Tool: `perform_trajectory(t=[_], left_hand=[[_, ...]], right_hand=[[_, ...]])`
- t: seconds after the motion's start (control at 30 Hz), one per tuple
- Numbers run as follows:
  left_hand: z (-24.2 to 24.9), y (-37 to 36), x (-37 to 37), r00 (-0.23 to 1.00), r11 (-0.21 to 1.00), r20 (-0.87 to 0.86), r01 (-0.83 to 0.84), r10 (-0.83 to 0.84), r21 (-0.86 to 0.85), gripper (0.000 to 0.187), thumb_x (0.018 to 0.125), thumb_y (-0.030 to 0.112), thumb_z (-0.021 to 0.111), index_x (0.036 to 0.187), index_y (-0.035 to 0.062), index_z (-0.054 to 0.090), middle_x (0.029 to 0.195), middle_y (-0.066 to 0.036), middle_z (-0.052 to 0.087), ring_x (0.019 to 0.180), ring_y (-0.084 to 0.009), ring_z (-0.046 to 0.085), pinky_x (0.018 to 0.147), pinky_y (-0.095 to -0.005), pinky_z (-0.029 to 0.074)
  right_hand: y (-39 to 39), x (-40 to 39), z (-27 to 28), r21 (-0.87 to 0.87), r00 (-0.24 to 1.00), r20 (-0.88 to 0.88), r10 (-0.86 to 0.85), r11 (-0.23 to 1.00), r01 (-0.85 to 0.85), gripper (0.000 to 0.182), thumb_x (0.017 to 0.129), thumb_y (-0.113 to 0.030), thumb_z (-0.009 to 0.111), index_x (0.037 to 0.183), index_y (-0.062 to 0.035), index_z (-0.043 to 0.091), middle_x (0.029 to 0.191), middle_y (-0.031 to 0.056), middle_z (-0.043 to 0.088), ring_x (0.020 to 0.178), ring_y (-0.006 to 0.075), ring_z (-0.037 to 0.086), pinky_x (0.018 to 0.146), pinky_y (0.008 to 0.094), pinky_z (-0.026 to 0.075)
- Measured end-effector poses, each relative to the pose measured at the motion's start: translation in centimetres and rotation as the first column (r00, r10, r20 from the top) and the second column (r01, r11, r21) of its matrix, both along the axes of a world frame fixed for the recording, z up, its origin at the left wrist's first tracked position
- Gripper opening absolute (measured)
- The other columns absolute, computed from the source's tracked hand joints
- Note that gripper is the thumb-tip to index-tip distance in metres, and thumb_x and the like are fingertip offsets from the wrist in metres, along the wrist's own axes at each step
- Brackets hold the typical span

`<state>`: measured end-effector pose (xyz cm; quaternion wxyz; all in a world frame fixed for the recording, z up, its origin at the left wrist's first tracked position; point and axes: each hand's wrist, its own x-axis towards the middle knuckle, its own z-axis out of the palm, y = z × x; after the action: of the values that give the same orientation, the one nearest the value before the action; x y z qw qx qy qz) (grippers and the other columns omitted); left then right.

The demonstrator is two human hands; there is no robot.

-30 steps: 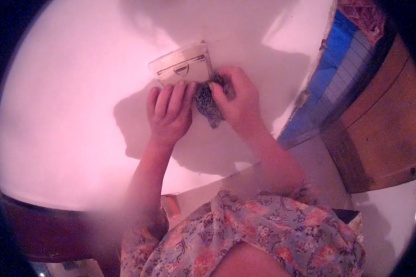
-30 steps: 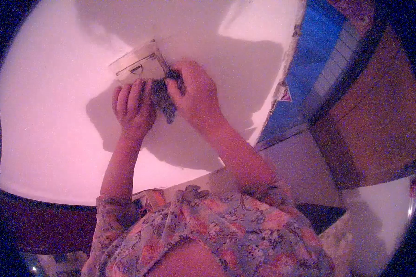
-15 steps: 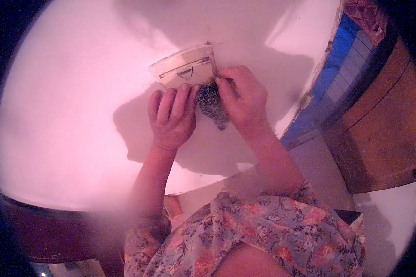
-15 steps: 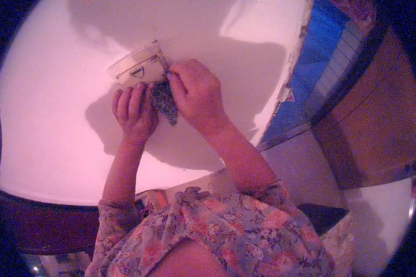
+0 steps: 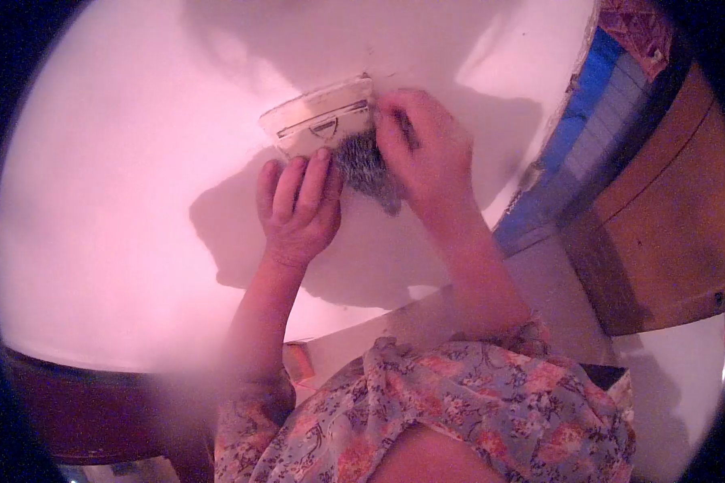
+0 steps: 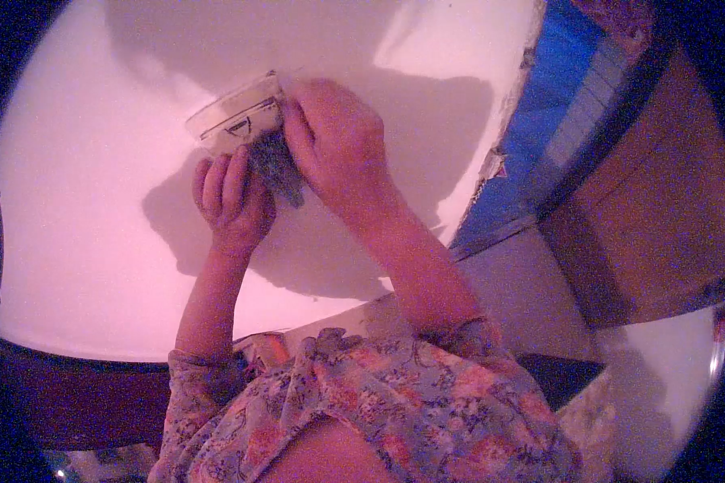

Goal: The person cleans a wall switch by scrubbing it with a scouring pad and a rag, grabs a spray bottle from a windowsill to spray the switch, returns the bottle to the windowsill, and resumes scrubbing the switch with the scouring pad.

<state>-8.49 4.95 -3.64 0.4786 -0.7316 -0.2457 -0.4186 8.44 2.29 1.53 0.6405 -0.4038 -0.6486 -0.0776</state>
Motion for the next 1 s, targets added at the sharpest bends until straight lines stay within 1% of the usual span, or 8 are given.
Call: perform_trajectory(t=[0.23,0.47,0.53,0.57,0.63,0.77,0.83,1.0], left_hand=[[-0.5,0.0,-0.9,1.000,1.000,-0.010,0.019,-0.019,-0.006,0.024,0.073,0.013,0.059,0.097,0.0137,0.062,0.117,-0.001,0.049,0.106,-0.0201,0.045,0.091,-0.0429,0.037],[-1.3,1.0,-0.4,0.999,0.999,0.001,0.033,-0.033,-0.021,0.024,0.073,0.013,0.059,0.096,0.0138,0.062,0.117,0.000,0.050,0.106,-0.0197,0.045,0.093,-0.0428,0.036],[-0.8,0.7,-0.2,1.000,0.999,-0.008,0.029,-0.029,-0.020,0.023,0.073,0.013,0.058,0.096,0.0138,0.062,0.117,-0.001,0.050,0.105,-0.0195,0.045,0.093,-0.0430,0.036],[-0.8,0.6,-0.1,0.999,0.999,-0.007,0.033,-0.033,-0.015,0.023,0.073,0.013,0.058,0.096,0.0138,0.062,0.117,-0.001,0.050,0.105,-0.0195,0.045,0.093,-0.0430,0.036],[-1.0,0.7,0.0,0.999,0.999,-0.012,0.029,-0.029,-0.044,0.022,0.074,0.012,0.057,0.095,0.0139,0.062,0.116,-0.001,0.050,0.105,-0.0197,0.045,0.093,-0.0433,0.036],[-0.9,1.6,0.5,0.999,0.999,-0.011,0.042,-0.042,-0.019,0.024,0.074,0.011,0.057,0.097,0.0144,0.062,0.117,-0.001,0.049,0.105,-0.0197,0.045,0.093,-0.0437,0.036],[-0.1,1.3,1.2,1.000,1.000,-0.001,0.026,-0.026,-0.018,0.024,0.074,0.011,0.057,0.098,0.0140,0.062,0.117,-0.001,0.049,0.105,-0.0198,0.045,0.093,-0.0438,0.036],[-0.4,1.1,0.6,1.000,1.000,0.001,0.026,-0.026,-0.009,0.026,0.074,0.012,0.057,0.100,0.0149,0.063,0.116,-0.002,0.049,0.104,-0.0199,0.045,0.092,-0.0435,0.036]], right_hand=[[-0.8,-0.6,-1.4,-0.145,0.998,-0.028,0.057,0.988,-0.061,0.009,0.078,-0.006,0.055,0.087,-0.0024,0.055,0.078,0.0123,0.058,0.072,0.0247,0.060,0.067,0.0306,0.046],[0.9,0.0,-0.5,-0.081,0.998,-0.006,0.058,0.995,-0.058,0.007,0.078,-0.006,0.055,0.083,-0.0021,0.052,0.076,0.0128,0.057,0.071,0.0231,0.059,0.065,0.0310,0.045],[0.6,0.2,-0.4,-0.066,0.991,-0.071,0.112,0.991,-0.116,0.008,0.078,-0.009,0.054,0.081,-0.0032,0.050,0.075,0.0170,0.056,0.072,0.0364,0.056,0.062,0.0407,0.045],[0.3,0.2,-0.9,-0.061,0.992,-0.069,0.108,0.992,-0.112,0.008,0.078,-0.009,0.054,0.081,-0.0032,0.050,0.075,0.0170,0.056,0.072,0.0364,0.056,0.062,0.0407,0.045],[-0.5,0.3,-2.0,-0.253,0.995,-0.093,0.043,0.965,-0.065,0.009,0.077,-0.008,0.057,0.082,-0.0028,0.052,0.075,0.0117,0.057,0.071,0.0217,0.059,0.065,0.0306,0.045],[1.2,0.5,-0.5,-0.173,0.987,-0.161,0.015,0.984,-0.043,0.012,0.076,-0.011,0.058,0.082,-0.0024,0.053,0.075,0.0105,0.058,0.071,0.0202,0.059,0.066,0.0302,0.045],[1.3,1.2,1.6,-0.046,0.982,-0.136,0.130,0.990,-0.137,0.011,0.079,-0.011,0.055,0.081,-0.0028,0.050,0.074,0.0173,0.057,0.070,0.0350,0.058,0.062,0.0394,0.046],[-0.2,0.3,-1.7,-0.193,0.980,-0.178,0.092,0.973,-0.126,0.010,0.078,-0.010,0.056,0.080,-0.0026,0.050,0.073,0.0165,0.057,0.069,0.0336,0.059,0.062,0.0379,0.046]])
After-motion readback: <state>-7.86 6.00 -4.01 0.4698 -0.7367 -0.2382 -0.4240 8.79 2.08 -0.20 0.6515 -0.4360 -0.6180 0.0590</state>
